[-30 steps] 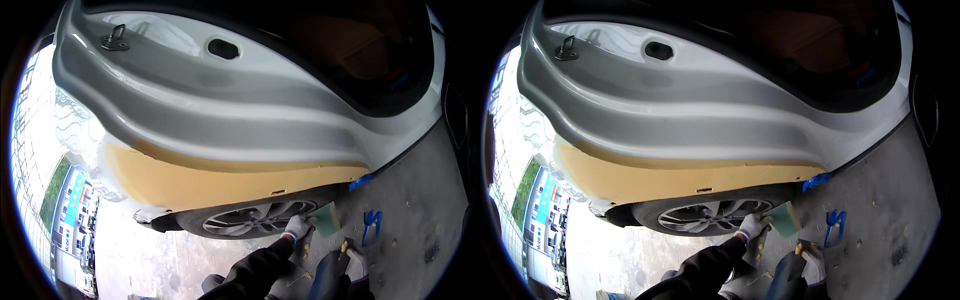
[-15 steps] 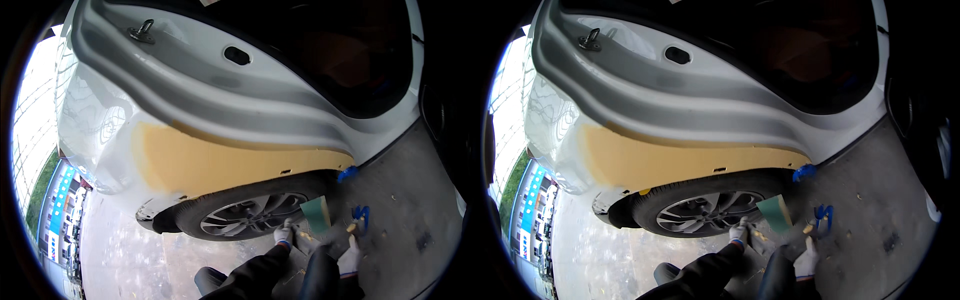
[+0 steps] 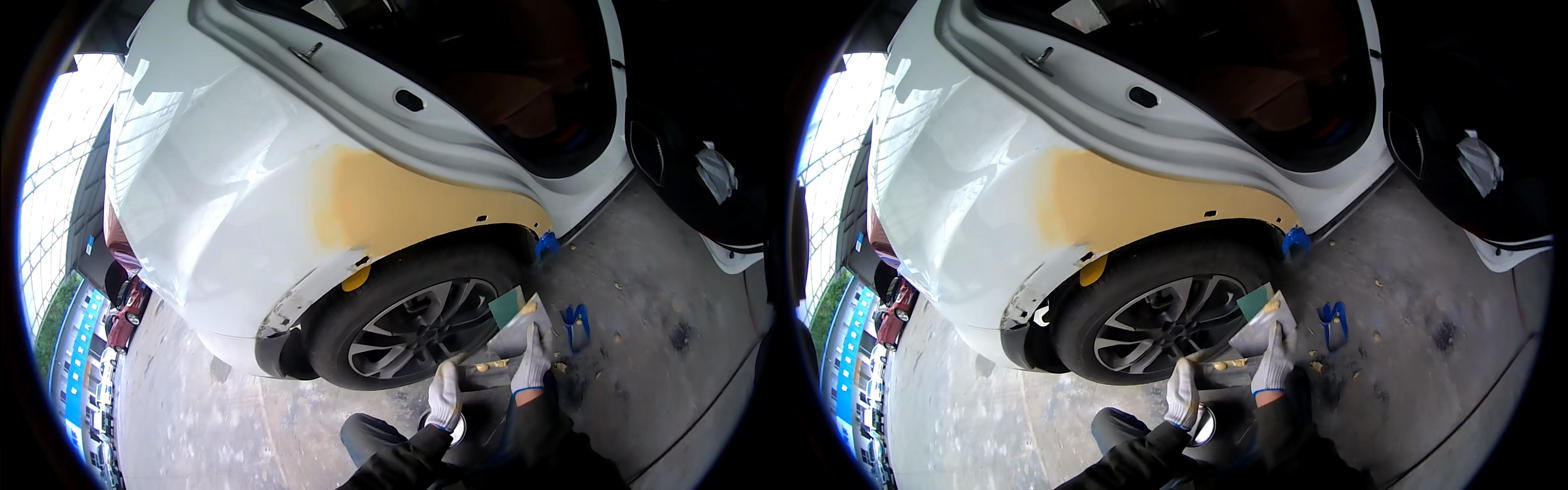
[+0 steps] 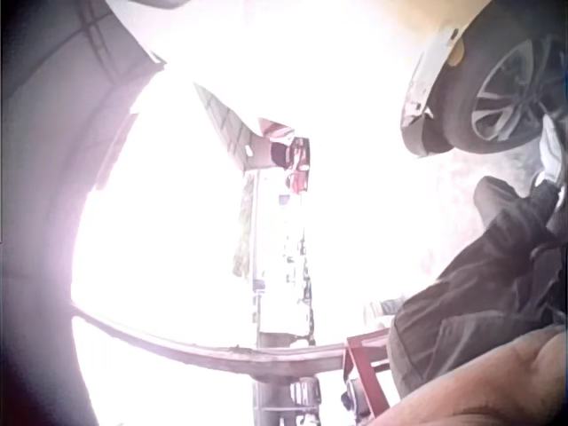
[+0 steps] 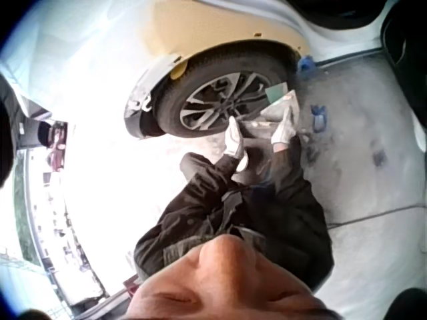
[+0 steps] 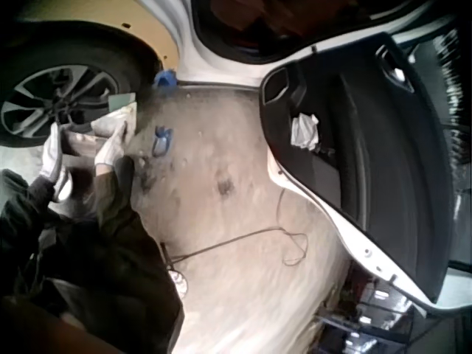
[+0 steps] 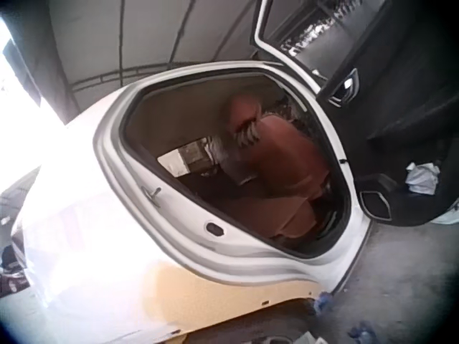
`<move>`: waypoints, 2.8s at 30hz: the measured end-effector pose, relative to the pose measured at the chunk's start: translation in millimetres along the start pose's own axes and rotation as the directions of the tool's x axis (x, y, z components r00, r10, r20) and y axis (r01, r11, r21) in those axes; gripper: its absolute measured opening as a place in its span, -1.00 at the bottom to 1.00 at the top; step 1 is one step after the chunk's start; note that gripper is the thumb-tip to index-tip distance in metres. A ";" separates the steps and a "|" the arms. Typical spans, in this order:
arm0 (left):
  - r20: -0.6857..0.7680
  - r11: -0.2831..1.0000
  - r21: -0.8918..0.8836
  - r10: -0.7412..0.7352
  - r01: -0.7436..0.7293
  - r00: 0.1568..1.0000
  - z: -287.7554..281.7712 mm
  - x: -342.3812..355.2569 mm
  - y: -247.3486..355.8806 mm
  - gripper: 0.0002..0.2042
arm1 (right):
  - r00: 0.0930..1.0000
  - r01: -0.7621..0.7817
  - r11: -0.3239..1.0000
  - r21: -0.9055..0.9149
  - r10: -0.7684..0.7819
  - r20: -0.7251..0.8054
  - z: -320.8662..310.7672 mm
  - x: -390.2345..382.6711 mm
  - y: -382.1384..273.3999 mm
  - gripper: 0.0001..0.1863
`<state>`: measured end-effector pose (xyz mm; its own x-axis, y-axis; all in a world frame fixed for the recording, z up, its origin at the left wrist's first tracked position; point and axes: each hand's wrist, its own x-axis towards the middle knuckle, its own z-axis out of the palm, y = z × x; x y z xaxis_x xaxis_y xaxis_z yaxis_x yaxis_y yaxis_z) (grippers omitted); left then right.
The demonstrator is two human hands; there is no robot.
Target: The person scoops yellow body filler from a can and spreads it onto the car's wheel arch using a metal spreader. They then smooth the filler and sand the area with a sanding block.
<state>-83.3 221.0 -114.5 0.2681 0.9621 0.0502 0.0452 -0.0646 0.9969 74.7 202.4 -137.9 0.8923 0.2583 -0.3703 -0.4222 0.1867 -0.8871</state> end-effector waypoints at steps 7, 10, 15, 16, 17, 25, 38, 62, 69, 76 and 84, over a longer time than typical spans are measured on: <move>0.237 0.979 -0.192 -0.028 0.075 0.971 -45.6 -0.6 78.0 -0.81 | 0.631 0.202 0.966 0.159 -0.253 0.734 -0.9 -40.7 -130.7 -0.80; 0.267 0.980 -0.192 0.001 0.052 0.964 -54.3 4.3 121.9 -0.81 | 0.390 0.067 0.996 0.060 -0.082 0.917 -19.0 -42.7 -157.9 -0.83; 0.113 0.976 -0.127 0.193 -0.178 0.975 -67.9 0.5 166.8 -0.84 | 0.139 0.422 0.906 0.024 -0.091 0.986 -17.2 -66.6 -191.4 -0.85; 0.087 0.980 0.004 0.198 -0.199 0.976 -68.0 -1.4 180.8 -0.85 | 0.100 0.522 0.853 0.010 -0.073 0.992 -18.8 -66.1 -193.0 -0.85; 0.089 0.975 0.011 0.222 -0.224 0.971 -70.3 -2.1 186.4 -0.85 | 0.086 0.581 0.814 0.002 -0.064 0.994 -16.7 -69.8 -194.9 -0.84; -0.001 0.973 -0.053 0.225 -0.225 0.974 -82.6 0.1 180.8 -0.80 | -0.140 0.979 0.109 0.173 -0.259 0.956 -6.3 -78.9 -232.4 -0.80; -0.131 0.969 -0.088 0.217 -0.229 0.967 -69.6 8.7 176.7 -0.77 | -0.168 0.975 -0.224 0.004 -0.720 0.673 0.0 -124.4 -175.1 -0.72; 0.348 0.891 0.363 0.141 -0.272 0.927 -32.2 -13.4 149.1 -0.78 | 0.794 0.140 0.888 0.439 -0.366 0.486 -22.2 -70.6 -155.9 -0.77; 0.176 0.932 0.262 0.209 -0.251 0.962 -3.6 21.0 159.3 -0.74 | 0.255 0.482 0.875 -0.034 -0.103 0.961 -49.6 -15.8 -162.4 -0.79; 0.058 0.930 0.292 0.216 -0.224 0.975 25.2 41.8 171.5 -0.71 | 0.290 0.956 0.137 -0.259 -0.554 0.780 -35.7 11.8 -170.8 -0.70; -0.034 0.952 0.237 0.205 -0.192 0.978 47.9 49.3 169.1 -0.69 | -0.047 0.999 -0.049 0.016 -0.725 0.687 -19.1 -8.1 -129.2 -0.65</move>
<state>-16.4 244.8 53.6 0.2387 0.9368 0.2557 0.2196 -0.3086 0.9255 125.1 158.1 -25.6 0.1548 0.5035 0.8500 0.9090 0.2644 -0.3221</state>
